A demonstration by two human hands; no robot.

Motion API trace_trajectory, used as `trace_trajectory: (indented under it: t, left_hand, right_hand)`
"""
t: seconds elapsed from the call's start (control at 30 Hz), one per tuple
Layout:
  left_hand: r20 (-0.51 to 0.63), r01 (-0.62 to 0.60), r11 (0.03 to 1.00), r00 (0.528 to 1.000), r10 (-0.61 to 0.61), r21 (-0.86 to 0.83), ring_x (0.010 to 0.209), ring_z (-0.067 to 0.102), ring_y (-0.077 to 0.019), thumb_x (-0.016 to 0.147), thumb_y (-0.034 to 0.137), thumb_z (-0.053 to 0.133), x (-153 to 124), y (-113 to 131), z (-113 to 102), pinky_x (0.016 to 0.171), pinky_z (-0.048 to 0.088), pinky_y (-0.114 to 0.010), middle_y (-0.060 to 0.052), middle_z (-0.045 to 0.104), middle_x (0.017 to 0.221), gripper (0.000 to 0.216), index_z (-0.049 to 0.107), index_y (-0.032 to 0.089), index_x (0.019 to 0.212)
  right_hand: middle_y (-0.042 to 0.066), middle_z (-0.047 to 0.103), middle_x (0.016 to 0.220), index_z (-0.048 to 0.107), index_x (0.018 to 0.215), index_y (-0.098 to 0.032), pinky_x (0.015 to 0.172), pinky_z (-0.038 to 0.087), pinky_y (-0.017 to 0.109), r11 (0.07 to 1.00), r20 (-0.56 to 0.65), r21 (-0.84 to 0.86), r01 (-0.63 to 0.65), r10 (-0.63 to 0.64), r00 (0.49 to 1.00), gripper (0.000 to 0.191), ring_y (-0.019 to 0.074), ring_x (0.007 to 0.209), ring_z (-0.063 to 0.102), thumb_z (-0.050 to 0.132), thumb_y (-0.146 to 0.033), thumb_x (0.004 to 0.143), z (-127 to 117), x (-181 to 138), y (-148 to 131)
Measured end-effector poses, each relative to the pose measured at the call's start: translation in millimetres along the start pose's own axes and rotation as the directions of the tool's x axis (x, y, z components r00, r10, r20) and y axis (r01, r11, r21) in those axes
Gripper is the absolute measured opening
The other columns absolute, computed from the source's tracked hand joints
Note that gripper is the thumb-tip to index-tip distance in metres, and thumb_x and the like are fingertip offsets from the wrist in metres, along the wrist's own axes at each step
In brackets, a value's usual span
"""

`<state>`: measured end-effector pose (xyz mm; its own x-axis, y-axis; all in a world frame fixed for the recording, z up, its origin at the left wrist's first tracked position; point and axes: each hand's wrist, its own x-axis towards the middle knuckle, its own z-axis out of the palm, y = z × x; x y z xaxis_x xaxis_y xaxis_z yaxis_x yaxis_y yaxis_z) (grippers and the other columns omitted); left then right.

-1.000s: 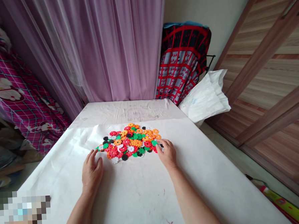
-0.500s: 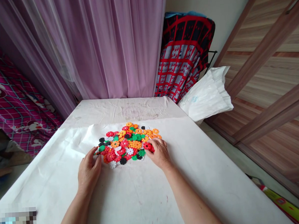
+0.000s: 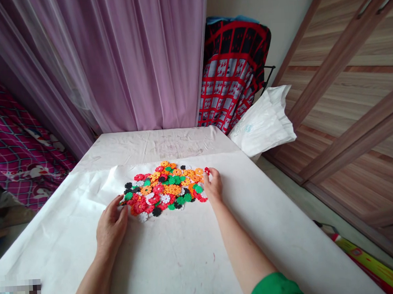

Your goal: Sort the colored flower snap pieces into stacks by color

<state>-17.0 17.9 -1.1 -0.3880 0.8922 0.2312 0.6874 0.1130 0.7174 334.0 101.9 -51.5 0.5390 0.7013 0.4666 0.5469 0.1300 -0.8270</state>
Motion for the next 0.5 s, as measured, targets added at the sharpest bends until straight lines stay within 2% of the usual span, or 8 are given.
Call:
trace_trajectory:
  t: [0.17, 0.23, 0.3, 0.4, 0.5]
  left_hand:
    - [-0.028, -0.010, 1.000, 1.000, 0.010, -0.018, 0.107, 0.067, -0.0267, 0.086, 0.047, 0.053, -1, -5, 2, 0.092, 0.055, -0.040, -0.006, 0.068, 0.134, 0.044, 0.071, 0.029, 0.122]
    - [-0.022, -0.016, 1.000, 1.000, 0.016, -0.006, 0.114, 0.066, -0.0281, 0.087, 0.048, 0.052, -1, -7, 3, 0.093, 0.055, -0.041, -0.006, 0.066, 0.139, 0.044, 0.070, 0.029, 0.123]
    - [-0.011, -0.011, 1.000, 1.000, 0.011, 0.019, 0.120, 0.064, -0.0286, 0.089, 0.050, 0.049, -1, -9, 4, 0.094, 0.055, -0.040, -0.005, 0.064, 0.142, 0.046, 0.069, 0.029, 0.124]
    - [-0.009, -0.046, 0.997, 0.999, 0.047, 0.069, 0.124, 0.062, -0.0288, 0.091, 0.051, 0.046, -1, -12, 7, 0.099, 0.053, -0.042, -0.007, 0.062, 0.145, 0.047, 0.068, 0.028, 0.126]
    - [0.010, -0.136, 0.979, 0.991, 0.136, 0.155, 0.127, 0.061, -0.0287, 0.094, 0.050, 0.043, -2, -12, 11, 0.113, 0.043, -0.048, -0.009, 0.062, 0.145, 0.047, 0.066, 0.026, 0.128]
  right_hand:
    - [0.013, 0.072, 0.112, 0.061, 0.113, -0.020, 0.092, 0.054, 0.038, 0.996, 0.220, 0.025, 0.084, -0.088, 0.972, 0.029, 0.0241, 0.103, 0.068, 0.054, -0.038, 0.092, 47, -22, -34]
    - [0.013, 0.072, 0.114, 0.061, 0.116, -0.021, 0.092, 0.055, 0.037, 0.987, 0.289, 0.078, 0.143, -0.160, 0.944, 0.029, 0.0234, 0.104, 0.069, 0.056, -0.034, 0.092, 59, -39, -44]
    - [0.012, 0.071, 0.116, 0.061, 0.119, -0.022, 0.093, 0.055, 0.036, 0.972, 0.306, 0.135, 0.194, -0.227, 0.925, 0.029, 0.0229, 0.106, 0.068, 0.056, -0.032, 0.093, 64, -45, -48]
    - [0.013, 0.071, 0.117, 0.062, 0.119, -0.021, 0.096, 0.054, 0.038, 0.974, 0.245, 0.125, 0.187, -0.213, 0.946, 0.029, 0.0237, 0.109, 0.067, 0.054, -0.035, 0.094, 58, -19, -38]
    - [0.016, 0.070, 0.118, 0.061, 0.118, -0.018, 0.100, 0.052, 0.043, 0.999, 0.200, 0.035, 0.038, -0.044, 0.979, 0.032, 0.0255, 0.110, 0.066, 0.053, -0.037, 0.093, 51, 32, -19]
